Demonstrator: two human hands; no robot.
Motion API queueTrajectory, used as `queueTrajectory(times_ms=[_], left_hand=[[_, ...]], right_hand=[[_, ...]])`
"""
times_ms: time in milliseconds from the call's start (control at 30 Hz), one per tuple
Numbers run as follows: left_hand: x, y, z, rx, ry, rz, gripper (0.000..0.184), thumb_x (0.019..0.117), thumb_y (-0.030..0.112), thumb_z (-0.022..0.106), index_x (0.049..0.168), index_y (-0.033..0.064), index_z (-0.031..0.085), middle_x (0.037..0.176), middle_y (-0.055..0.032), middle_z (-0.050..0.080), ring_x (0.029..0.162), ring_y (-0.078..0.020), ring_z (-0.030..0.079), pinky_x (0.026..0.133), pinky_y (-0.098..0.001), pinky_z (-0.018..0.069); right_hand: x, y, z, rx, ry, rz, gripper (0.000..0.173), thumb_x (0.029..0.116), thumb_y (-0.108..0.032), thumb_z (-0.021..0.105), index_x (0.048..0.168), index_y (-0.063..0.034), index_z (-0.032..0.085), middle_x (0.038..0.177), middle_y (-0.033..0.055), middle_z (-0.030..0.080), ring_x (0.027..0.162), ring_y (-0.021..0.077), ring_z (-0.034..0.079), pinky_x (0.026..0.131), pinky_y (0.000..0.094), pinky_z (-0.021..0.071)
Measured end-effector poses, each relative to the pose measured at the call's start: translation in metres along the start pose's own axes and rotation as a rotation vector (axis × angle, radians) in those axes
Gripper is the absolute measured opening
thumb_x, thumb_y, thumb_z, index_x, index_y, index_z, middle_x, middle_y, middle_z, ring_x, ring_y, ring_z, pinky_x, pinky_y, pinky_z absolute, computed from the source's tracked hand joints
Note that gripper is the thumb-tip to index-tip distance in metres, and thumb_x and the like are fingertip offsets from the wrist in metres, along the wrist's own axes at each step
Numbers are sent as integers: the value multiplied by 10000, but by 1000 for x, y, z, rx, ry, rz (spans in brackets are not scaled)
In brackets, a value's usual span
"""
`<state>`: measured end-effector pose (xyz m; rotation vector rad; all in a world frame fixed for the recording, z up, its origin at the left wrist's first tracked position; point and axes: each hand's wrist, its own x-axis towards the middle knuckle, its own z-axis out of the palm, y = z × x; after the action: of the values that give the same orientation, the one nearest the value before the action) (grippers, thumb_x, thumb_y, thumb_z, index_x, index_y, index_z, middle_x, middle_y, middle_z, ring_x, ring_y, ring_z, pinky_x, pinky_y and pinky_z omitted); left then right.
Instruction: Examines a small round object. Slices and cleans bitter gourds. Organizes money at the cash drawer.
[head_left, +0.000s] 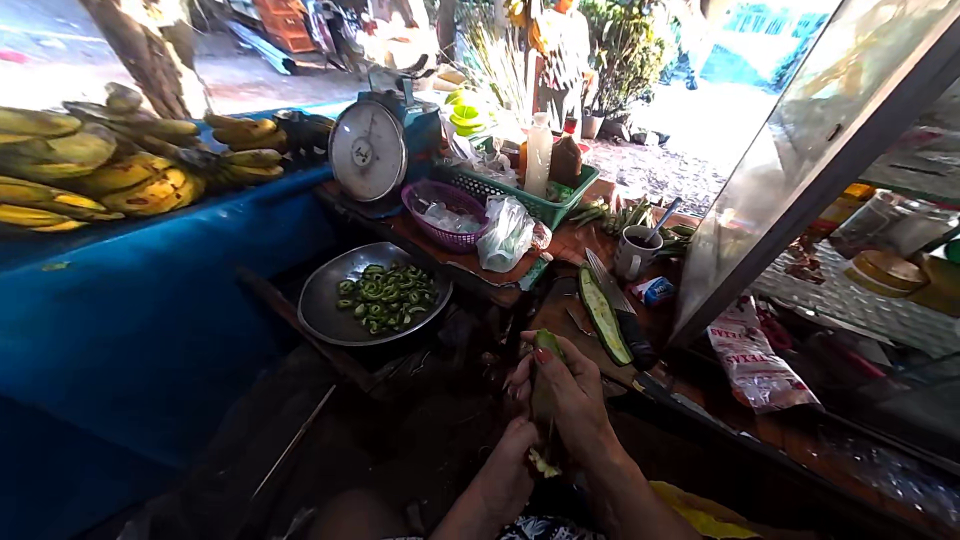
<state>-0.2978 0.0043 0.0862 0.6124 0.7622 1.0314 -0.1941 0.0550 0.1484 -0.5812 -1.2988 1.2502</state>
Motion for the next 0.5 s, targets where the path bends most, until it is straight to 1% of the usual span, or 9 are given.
queueTrajectory(times_ms=[33, 67, 133, 167, 200, 267, 333, 400, 500], left_hand=[[0, 0, -3, -27, -42, -61, 179, 859, 211, 521, 944, 140, 661, 835, -59, 728, 727, -157, 722, 644, -338, 620], [0, -2, -5, -51, -95, -103, 167, 863, 244, 544, 898, 154, 679, 804, -59, 722, 675, -149, 709, 585, -308, 602], [1, -4, -8, -121, -185, -159, 146, 842, 299, 619, 841, 179, 703, 750, -40, 692, 588, -103, 653, 482, -231, 517], [2, -5, -9, -150, -218, -174, 146, 833, 314, 650, 822, 181, 710, 733, -31, 679, 563, -83, 625, 459, -206, 481], [2, -6, -8, -172, -237, -181, 149, 827, 326, 674, 808, 184, 714, 721, -22, 669, 548, -67, 607, 451, -191, 462], [2, -9, -8, -213, -234, -177, 179, 832, 361, 713, 806, 184, 723, 711, -19, 665, 535, -60, 600, 454, -182, 466], [1, -11, -5, -232, -167, -169, 195, 820, 377, 719, 786, 185, 713, 682, -20, 658, 515, -60, 596, 446, -186, 470], [1, -13, -4, -239, -139, -155, 208, 816, 393, 737, 778, 190, 710, 669, -15, 648, 508, -54, 586, 444, -185, 463], [0, -12, -2, -228, -101, -157, 148, 805, 333, 716, 756, 196, 695, 654, -13, 644, 497, -54, 583, 435, -183, 456]], right_hand=[[0, -1, -1, -1, -9, -4, 336, 1084, -125, 427, 1271, 117, 567, 817, 50, 710, 646, 76, 648, 609, 234, 577], [0, -2, -1, 2, -23, 1, 332, 1081, -113, 429, 1274, 119, 568, 821, 53, 710, 649, 76, 646, 609, 235, 574], [1, -3, -2, -1, -51, 22, 331, 1080, -105, 428, 1286, 114, 569, 829, 55, 706, 656, 81, 643, 610, 240, 574], [1, -4, -2, -12, -60, 35, 332, 1079, -103, 428, 1289, 111, 570, 830, 53, 706, 656, 82, 644, 611, 241, 574], [1, -4, -2, -21, -67, 48, 333, 1079, -101, 429, 1292, 112, 571, 825, 52, 706, 656, 84, 645, 612, 243, 576], [1, -2, -1, -46, -79, 69, 333, 1076, -98, 433, 1297, 110, 570, 823, 50, 706, 655, 87, 645, 610, 245, 574], [1, 0, -1, -66, -86, 82, 331, 1073, -96, 444, 1301, 106, 572, 827, 46, 708, 656, 85, 644, 607, 245, 573], [1, 0, 0, -73, -92, 86, 331, 1072, -96, 448, 1307, 105, 567, 836, 42, 707, 666, 81, 647, 615, 244, 577], [0, 0, 1, -79, -86, 93, 327, 1069, -96, 458, 1302, 104, 571, 837, 45, 710, 667, 81, 648, 612, 242, 574]])
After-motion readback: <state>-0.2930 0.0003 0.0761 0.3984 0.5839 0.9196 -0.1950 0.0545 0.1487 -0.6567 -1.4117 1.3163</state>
